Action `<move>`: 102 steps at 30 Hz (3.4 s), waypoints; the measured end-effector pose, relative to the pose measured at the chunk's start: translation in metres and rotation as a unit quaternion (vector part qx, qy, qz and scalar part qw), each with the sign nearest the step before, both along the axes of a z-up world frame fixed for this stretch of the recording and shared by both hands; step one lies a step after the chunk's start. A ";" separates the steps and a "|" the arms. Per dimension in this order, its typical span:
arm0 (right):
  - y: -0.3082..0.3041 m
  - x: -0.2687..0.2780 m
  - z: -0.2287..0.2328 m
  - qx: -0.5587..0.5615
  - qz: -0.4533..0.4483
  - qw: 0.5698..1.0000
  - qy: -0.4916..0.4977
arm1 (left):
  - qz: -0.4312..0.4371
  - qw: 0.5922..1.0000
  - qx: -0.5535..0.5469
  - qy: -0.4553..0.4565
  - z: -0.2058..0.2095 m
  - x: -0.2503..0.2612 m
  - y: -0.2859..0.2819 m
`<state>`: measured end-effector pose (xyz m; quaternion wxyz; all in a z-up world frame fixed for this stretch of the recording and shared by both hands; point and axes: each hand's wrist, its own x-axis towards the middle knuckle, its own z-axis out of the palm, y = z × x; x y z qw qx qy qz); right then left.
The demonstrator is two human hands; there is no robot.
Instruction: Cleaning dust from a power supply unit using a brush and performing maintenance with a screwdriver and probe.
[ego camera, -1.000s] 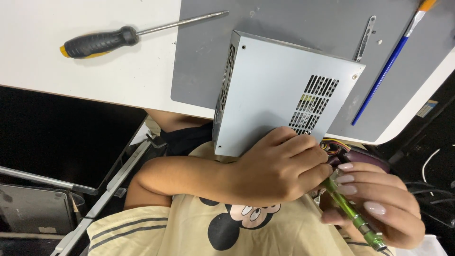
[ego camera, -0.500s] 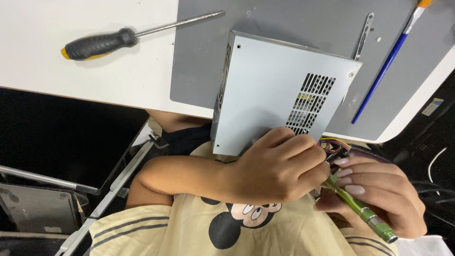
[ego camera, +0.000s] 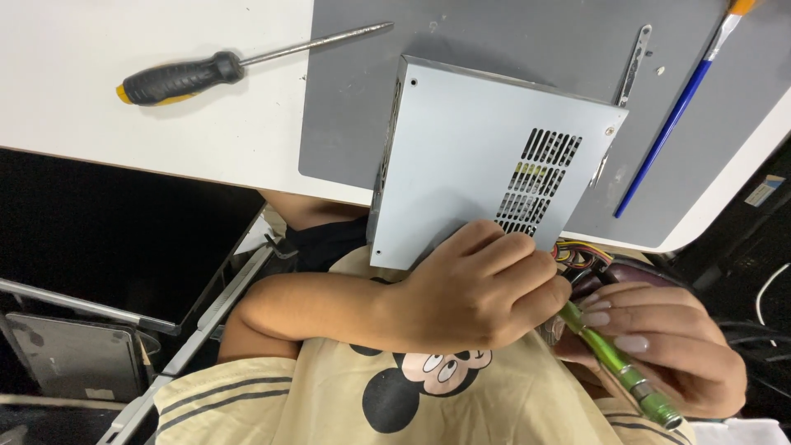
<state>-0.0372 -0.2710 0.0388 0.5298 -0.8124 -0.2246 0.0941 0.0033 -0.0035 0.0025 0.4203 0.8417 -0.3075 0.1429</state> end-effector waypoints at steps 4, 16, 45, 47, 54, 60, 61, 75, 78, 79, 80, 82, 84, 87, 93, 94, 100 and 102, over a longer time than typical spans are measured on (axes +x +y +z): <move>0.013 0.006 0.001 0.019 0.023 0.998 -0.046 | -0.020 1.000 0.001 0.006 0.002 0.000 0.002; 0.006 0.029 0.009 -0.019 0.201 0.979 -0.022 | -0.019 1.000 0.014 0.020 0.004 0.003 0.006; -0.025 0.009 -0.021 -0.007 0.178 0.983 0.054 | -0.046 0.996 0.060 0.044 0.004 0.005 0.006; 0.000 0.014 0.011 -0.013 0.099 0.993 0.057 | -0.052 0.996 0.061 0.042 0.003 0.003 0.006; 0.027 0.023 0.041 -0.087 0.016 0.993 0.083 | -0.055 0.997 0.046 0.032 0.001 0.001 0.005; 0.003 0.011 0.024 -0.103 -0.004 0.994 0.031 | -0.036 0.997 0.070 0.002 -0.007 -0.007 0.000; 0.010 0.011 0.029 -0.103 -0.006 0.994 0.027 | -0.037 0.997 0.071 -0.002 -0.006 -0.007 0.000; 0.022 -0.003 0.014 0.085 -0.147 0.985 -0.041 | -0.041 0.996 0.060 -0.060 0.019 -0.002 -0.002; 0.020 -0.001 0.012 0.084 -0.154 0.982 -0.068 | -0.047 0.997 0.011 -0.057 0.034 0.010 0.010; 0.017 -0.001 0.005 0.086 -0.151 0.982 -0.070 | -0.044 0.997 0.013 -0.060 0.029 0.018 0.018; 0.015 -0.001 -0.002 0.130 -0.155 0.977 -0.061 | -0.020 0.997 0.001 -0.080 0.024 0.025 0.026; 0.019 0.000 -0.017 0.175 -0.153 0.972 -0.044 | 0.010 0.995 -0.008 -0.094 0.021 0.045 0.047; 0.031 0.002 -0.035 0.190 -0.329 0.924 -0.045 | 0.077 0.993 -0.003 -0.088 0.026 0.072 0.076; 0.010 0.020 -0.088 0.321 -0.295 0.900 0.013 | 0.162 0.986 -0.027 -0.028 0.013 0.122 0.111; 0.006 0.026 -0.139 0.416 -0.330 0.837 0.132 | 0.184 0.977 0.055 0.097 -0.068 0.210 0.147; 0.006 0.026 -0.139 0.417 -0.331 0.836 0.132 | 0.183 0.977 0.057 0.097 -0.076 0.218 0.149; 0.002 0.024 -0.134 0.400 -0.345 0.840 0.125 | 0.215 0.969 0.073 0.100 -0.119 0.252 0.156; 0.002 0.024 -0.130 0.404 -0.345 0.837 0.130 | 0.208 0.972 0.053 0.091 -0.122 0.252 0.156</move>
